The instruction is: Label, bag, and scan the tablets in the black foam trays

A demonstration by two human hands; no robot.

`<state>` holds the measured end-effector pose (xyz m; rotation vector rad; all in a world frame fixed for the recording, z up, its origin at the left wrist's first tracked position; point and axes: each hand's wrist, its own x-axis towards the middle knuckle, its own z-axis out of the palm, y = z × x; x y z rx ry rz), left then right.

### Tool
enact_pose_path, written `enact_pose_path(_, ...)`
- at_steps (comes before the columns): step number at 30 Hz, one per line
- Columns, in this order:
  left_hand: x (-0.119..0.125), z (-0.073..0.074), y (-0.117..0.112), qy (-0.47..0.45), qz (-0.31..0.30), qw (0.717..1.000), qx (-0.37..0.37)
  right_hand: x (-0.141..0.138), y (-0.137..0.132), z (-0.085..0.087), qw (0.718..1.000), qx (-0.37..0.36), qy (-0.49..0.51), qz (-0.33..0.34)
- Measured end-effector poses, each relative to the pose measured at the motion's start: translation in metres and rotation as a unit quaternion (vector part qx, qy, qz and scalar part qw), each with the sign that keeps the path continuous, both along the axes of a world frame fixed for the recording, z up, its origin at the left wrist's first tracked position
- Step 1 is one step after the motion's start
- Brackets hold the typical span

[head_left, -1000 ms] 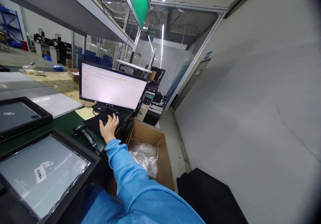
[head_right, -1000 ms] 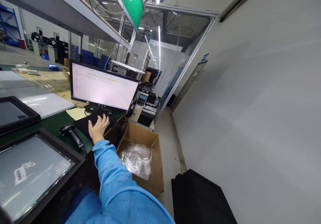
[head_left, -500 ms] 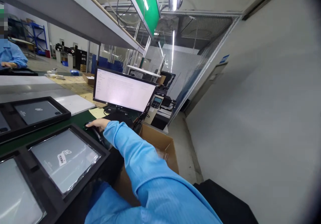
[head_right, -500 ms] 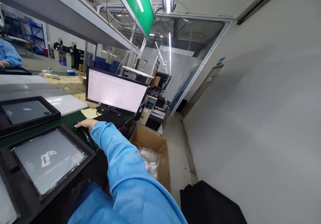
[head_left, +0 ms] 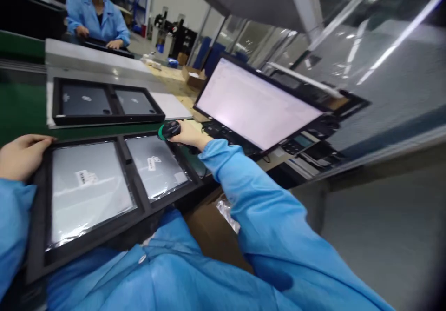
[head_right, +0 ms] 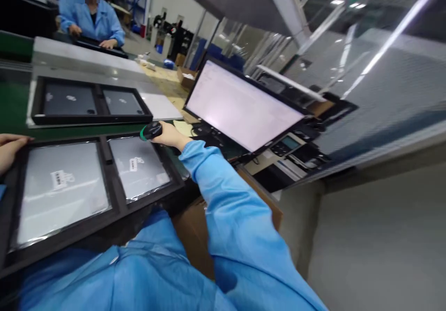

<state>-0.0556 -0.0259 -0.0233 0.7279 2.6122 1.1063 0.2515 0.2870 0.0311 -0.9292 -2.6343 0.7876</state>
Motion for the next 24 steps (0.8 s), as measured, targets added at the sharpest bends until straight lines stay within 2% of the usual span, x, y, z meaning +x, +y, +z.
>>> enact_pose_path(2,0.000,-0.001,-0.009,-0.010,0.028,1.000,-0.010,0.001,-0.011,0.011,0.984,0.087,-0.074,0.133)
enact_pose_path(5,0.008,0.002,-0.006,-0.021,0.038,0.999,0.006,0.002,-0.034,0.024,0.939,0.164,-0.175,0.245)
enact_pose_path(7,0.015,0.006,-0.002,-0.028,0.047,0.998,0.016,0.001,-0.047,0.029,0.919,0.175,-0.221,0.274)
enact_pose_path(9,0.020,0.011,-0.001,-0.037,0.054,0.997,0.031,0.001,-0.055,0.031,0.912,0.174,-0.245,0.279)
enact_pose_path(13,0.027,0.018,0.000,-0.051,0.070,0.995,0.045,0.005,-0.052,0.032,0.927,0.141,-0.230,0.262)
enact_pose_path(15,0.028,0.019,0.000,-0.054,0.077,0.994,0.048,0.011,-0.039,0.028,0.948,0.123,-0.196,0.219)
enact_pose_path(16,0.028,0.019,0.001,-0.055,0.078,0.994,0.052,0.015,-0.030,0.025,0.962,0.116,-0.177,0.176)
enact_pose_path(19,0.027,0.017,0.003,-0.058,0.082,0.993,0.058,0.029,0.000,0.007,0.988,0.080,-0.130,-0.024)
enact_pose_path(21,0.026,0.016,0.004,-0.053,0.085,0.994,0.051,0.040,0.015,-0.011,0.982,0.041,-0.108,-0.147)
enact_pose_path(22,0.025,0.016,0.004,-0.047,0.086,0.994,0.045,0.044,0.020,-0.021,0.977,0.021,-0.101,-0.188)
enact_pose_path(24,0.021,0.014,0.002,-0.036,0.084,0.995,0.039,0.054,0.023,-0.041,0.969,-0.016,-0.095,-0.229)
